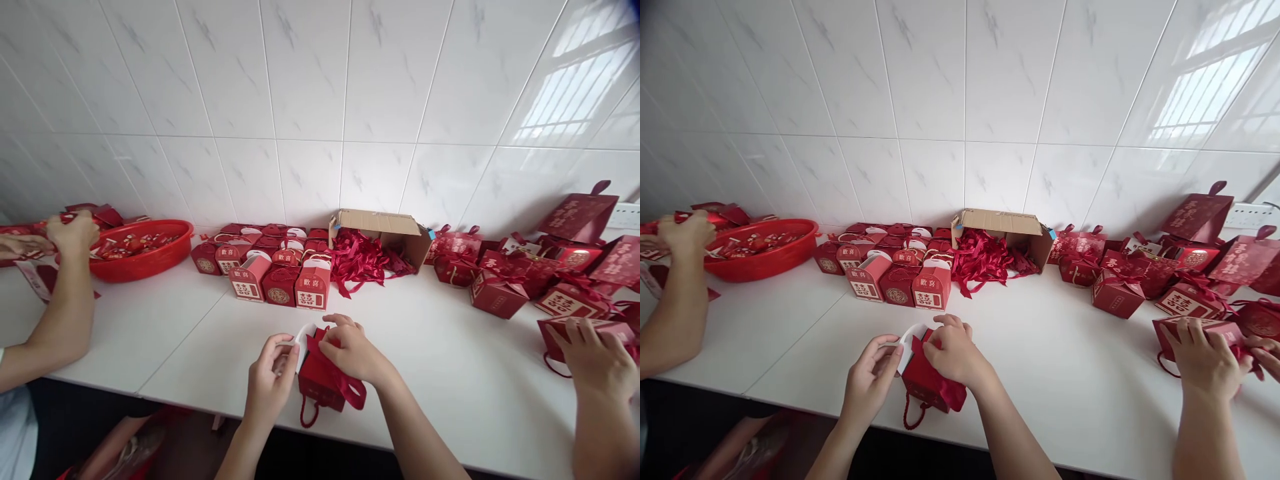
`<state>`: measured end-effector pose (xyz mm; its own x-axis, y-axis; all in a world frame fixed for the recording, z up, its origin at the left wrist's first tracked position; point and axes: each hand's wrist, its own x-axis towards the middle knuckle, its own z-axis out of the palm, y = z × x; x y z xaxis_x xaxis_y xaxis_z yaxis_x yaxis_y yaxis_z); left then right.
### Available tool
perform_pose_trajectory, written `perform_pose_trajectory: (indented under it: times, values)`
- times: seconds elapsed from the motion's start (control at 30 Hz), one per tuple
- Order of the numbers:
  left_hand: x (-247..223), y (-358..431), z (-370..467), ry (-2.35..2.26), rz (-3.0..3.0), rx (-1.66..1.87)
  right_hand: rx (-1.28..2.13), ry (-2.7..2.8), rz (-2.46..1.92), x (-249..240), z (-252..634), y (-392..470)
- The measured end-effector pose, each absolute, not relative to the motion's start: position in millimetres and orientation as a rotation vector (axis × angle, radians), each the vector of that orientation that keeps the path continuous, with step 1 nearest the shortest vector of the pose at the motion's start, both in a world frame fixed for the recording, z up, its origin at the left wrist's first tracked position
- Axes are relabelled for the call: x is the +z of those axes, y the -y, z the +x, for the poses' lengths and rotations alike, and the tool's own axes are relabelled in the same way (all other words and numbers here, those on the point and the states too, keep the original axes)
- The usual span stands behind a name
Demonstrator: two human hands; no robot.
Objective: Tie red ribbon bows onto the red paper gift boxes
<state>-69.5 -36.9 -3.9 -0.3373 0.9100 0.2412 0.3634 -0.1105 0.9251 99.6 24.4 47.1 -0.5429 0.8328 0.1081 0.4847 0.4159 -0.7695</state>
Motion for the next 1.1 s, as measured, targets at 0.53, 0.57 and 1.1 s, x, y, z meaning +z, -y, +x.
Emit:
perform_pose_trajectory:
  times: [0.53, 0.57, 1.1]
  values:
    - [4.1, 46.9, -61.0, -1.604, 1.391, 1.422, 0.986, 2.365, -1.033, 55.5, 102.8, -32.8]
    - [4.1, 47.1, -60.9, -1.602, 1.390, 1.423, 0.990, 2.377, -1.024, 56.0, 103.1, -32.6]
    - [5.3, 49.5, -60.0, -1.549, 1.318, 1.379, 1.028, 2.461, -1.018, 55.7, 95.7, -40.1]
